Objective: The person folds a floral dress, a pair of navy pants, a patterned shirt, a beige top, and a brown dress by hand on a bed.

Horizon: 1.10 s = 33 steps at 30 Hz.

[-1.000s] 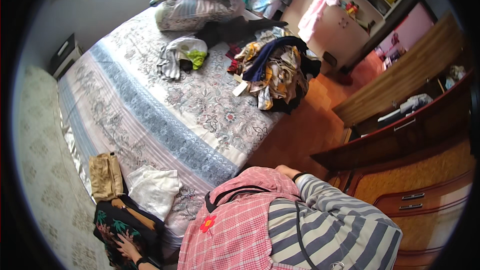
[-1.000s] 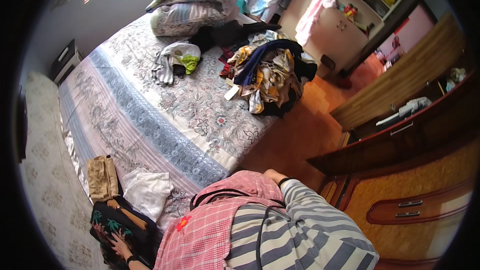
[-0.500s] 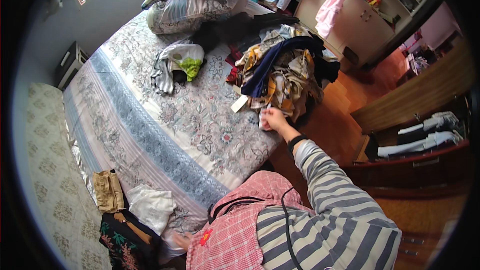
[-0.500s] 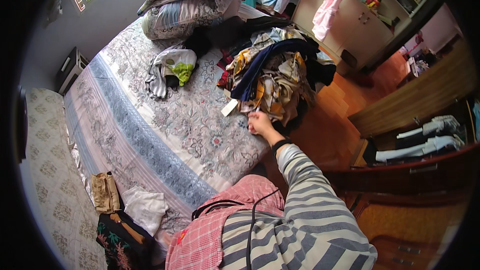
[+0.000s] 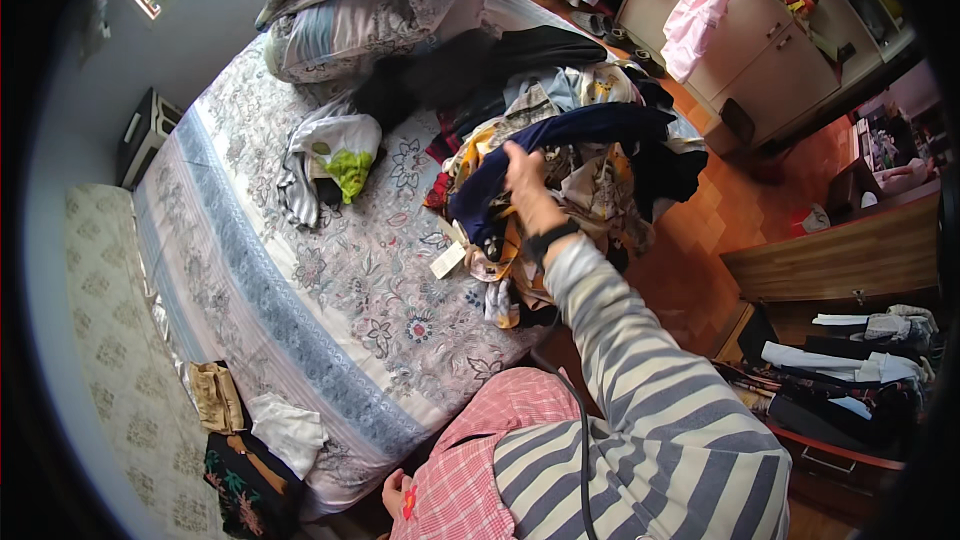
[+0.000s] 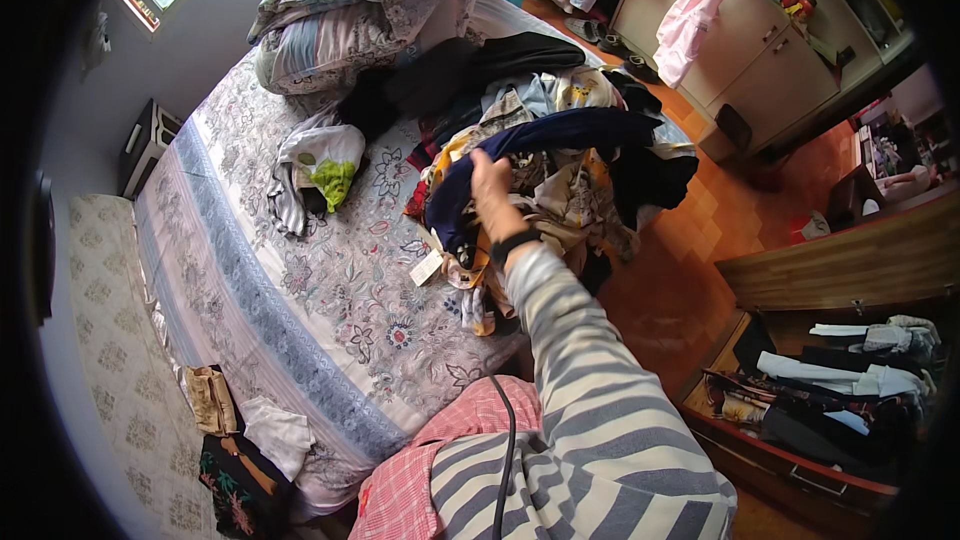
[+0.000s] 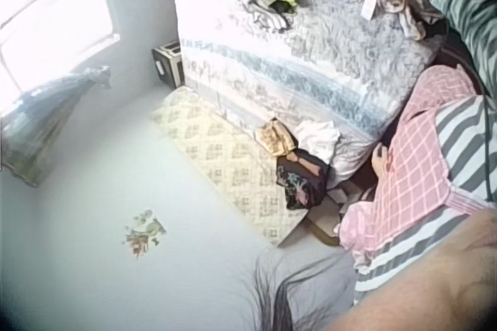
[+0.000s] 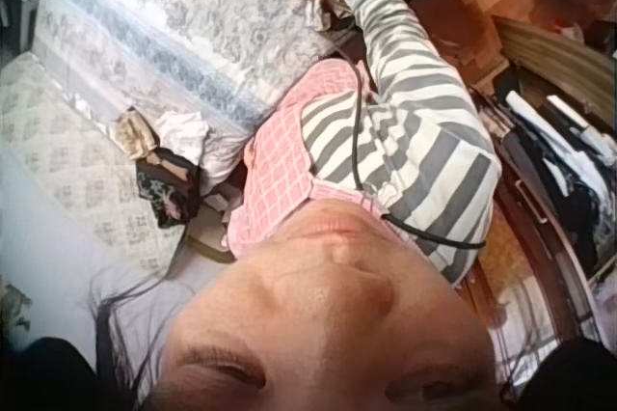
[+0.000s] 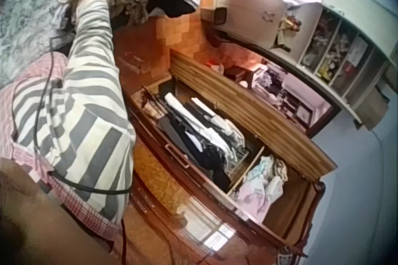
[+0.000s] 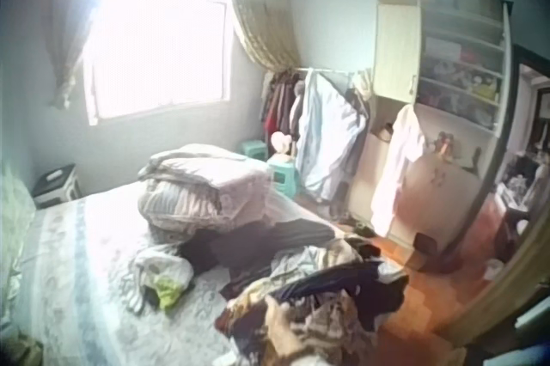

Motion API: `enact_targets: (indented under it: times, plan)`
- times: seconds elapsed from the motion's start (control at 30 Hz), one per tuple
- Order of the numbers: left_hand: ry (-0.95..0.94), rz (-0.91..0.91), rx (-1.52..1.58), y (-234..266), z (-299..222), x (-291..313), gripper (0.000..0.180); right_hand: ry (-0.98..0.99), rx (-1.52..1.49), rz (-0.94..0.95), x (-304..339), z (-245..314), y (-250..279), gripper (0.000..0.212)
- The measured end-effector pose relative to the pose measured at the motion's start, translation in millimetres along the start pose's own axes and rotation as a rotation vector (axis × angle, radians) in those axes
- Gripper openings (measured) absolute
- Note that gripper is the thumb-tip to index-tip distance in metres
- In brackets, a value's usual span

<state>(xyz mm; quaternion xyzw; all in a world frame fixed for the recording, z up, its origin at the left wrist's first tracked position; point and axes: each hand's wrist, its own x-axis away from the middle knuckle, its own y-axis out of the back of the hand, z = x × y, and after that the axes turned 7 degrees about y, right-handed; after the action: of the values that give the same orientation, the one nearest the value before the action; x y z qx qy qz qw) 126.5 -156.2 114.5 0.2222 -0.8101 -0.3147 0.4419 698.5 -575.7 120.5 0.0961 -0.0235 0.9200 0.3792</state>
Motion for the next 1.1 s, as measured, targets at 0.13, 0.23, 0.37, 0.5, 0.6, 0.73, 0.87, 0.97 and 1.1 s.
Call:
enact_targets:
  times: [0.13,0.23,0.37,0.5,0.6,0.73,0.87,0.97,1.1]
  plan:
    - [0.064,0.275,0.392,23,-130,28,0.027,0.103,-0.341,0.718,167,56,25,0.031]
    - [-0.021,0.457,0.679,24,-199,10,0.052,0.341,-0.100,1.377,292,60,49,0.033]
    - [-0.082,1.002,0.681,37,-260,-22,0.062,0.538,0.071,1.819,390,64,68,0.042]
    - [-0.093,1.058,1.146,31,-261,-42,0.059,0.440,0.287,1.781,368,60,69,0.039]
    - [-0.042,0.827,1.434,36,-248,-35,0.041,0.287,0.191,1.851,348,40,75,0.035]
    - [-0.085,0.741,1.214,62,-236,-22,0.028,-0.656,0.056,1.680,334,17,81,0.049]
    - [-0.349,0.765,0.600,86,-243,11,0.032,-1.144,-0.062,1.530,341,1,53,0.072]
    - [-0.565,0.857,0.220,91,-248,32,0.025,-1.385,-0.484,1.445,333,-34,24,0.077]
    - [-0.764,0.477,-0.535,107,-259,56,0.017,-1.306,-0.705,1.234,317,-6,-8,0.074]
